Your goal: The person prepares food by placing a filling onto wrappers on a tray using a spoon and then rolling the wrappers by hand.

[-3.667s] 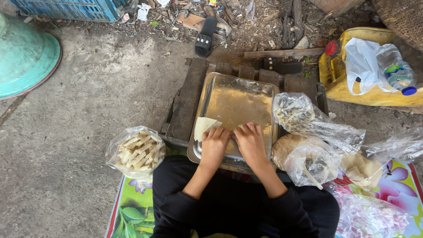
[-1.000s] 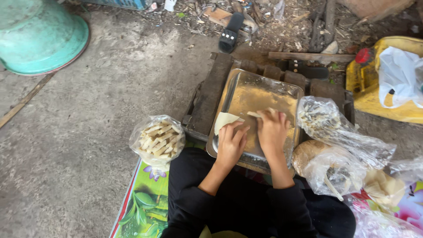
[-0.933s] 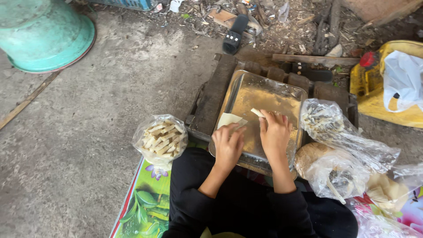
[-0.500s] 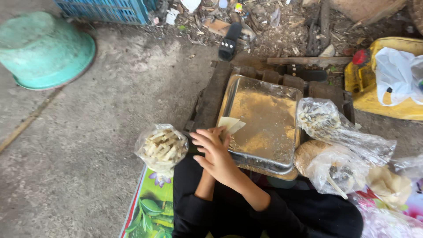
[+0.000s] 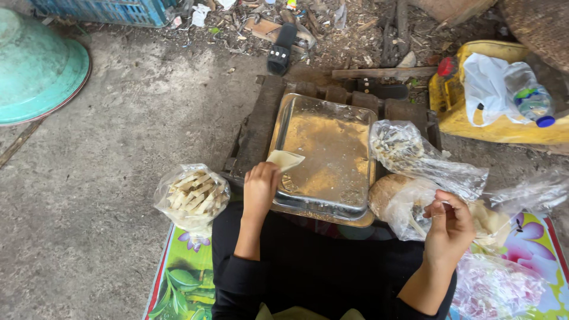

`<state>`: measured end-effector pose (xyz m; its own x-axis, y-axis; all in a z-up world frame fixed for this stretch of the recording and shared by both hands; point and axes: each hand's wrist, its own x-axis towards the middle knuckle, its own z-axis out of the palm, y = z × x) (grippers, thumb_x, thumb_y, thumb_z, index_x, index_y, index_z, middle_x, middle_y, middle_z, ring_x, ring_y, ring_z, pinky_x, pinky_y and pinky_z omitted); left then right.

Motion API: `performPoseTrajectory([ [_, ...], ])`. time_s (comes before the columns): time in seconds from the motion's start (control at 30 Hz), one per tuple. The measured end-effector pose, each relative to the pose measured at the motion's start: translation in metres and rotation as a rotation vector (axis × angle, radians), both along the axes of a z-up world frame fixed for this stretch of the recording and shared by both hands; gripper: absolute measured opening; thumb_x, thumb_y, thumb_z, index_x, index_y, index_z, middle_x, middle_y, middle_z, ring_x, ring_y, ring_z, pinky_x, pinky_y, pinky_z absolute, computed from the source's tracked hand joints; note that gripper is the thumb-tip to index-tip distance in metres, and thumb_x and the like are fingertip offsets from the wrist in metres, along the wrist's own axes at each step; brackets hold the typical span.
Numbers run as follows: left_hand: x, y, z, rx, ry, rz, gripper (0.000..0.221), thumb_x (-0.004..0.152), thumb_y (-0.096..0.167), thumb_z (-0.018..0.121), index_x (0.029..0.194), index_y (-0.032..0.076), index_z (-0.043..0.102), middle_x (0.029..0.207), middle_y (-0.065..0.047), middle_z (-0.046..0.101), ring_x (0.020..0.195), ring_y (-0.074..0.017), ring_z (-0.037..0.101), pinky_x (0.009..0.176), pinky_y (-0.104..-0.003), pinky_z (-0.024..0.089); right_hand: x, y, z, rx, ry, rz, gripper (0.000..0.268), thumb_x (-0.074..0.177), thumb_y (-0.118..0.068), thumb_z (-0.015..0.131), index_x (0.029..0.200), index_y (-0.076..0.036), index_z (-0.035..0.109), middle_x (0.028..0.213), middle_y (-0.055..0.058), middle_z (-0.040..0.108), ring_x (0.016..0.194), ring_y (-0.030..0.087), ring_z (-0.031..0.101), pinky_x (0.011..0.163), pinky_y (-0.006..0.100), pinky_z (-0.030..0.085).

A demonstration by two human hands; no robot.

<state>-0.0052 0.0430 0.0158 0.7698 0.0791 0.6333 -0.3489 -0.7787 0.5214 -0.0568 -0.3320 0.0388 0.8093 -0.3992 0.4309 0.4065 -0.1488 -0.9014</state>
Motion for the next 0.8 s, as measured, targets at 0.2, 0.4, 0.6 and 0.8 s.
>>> performPoseTrajectory([
  [0.2,0.022,-0.017,0.005,-0.441,0.183,-0.177,0.013,0.105,0.012,0.058,0.107,0.001,0.062,0.097,-0.018,0.069,0.086,-0.0266,0.069,0.077,-0.032,0.053,-0.005,-0.017,0.0,-0.015,0.047,-0.005,0.014,0.109,0.0,0.062,0.121,0.0,0.069,0.098,0.003,0.065,0.082,0.009,0.059,0.078,0.023,0.049],
  [0.4,0.058,-0.058,0.019,-0.633,0.246,-0.459,0.016,0.108,0.016,0.059,0.11,0.001,0.063,0.095,-0.02,0.067,0.083,-0.0212,0.068,0.076,-0.036,0.053,-0.001,-0.007,0.005,-0.154,0.029,0.016,0.012,0.106,-0.001,0.064,0.116,0.001,0.07,0.11,0.005,0.066,0.091,0.011,0.059,0.081,0.024,0.048],
  [0.6,0.039,-0.043,0.015,-0.025,0.415,0.007,0.012,0.098,0.021,0.066,0.1,0.009,0.068,0.098,-0.009,0.071,0.087,-0.0329,0.07,0.072,-0.044,0.055,0.004,0.011,0.03,-0.484,0.16,-0.03,0.017,0.098,-0.002,0.066,0.113,-0.006,0.073,0.11,0.008,0.067,0.092,0.016,0.062,0.076,0.028,0.052],
  [0.8,0.032,-0.037,0.005,0.066,0.346,0.008,0.011,0.09,0.017,0.068,0.099,0.011,0.069,0.095,-0.008,0.069,0.089,-0.0316,0.07,0.07,-0.043,0.056,0.052,-0.002,0.035,-0.82,0.294,-0.027,0.022,0.1,-0.01,0.066,0.118,-0.015,0.076,0.114,0.008,0.071,0.093,0.027,0.063,0.083,0.039,0.052],
])
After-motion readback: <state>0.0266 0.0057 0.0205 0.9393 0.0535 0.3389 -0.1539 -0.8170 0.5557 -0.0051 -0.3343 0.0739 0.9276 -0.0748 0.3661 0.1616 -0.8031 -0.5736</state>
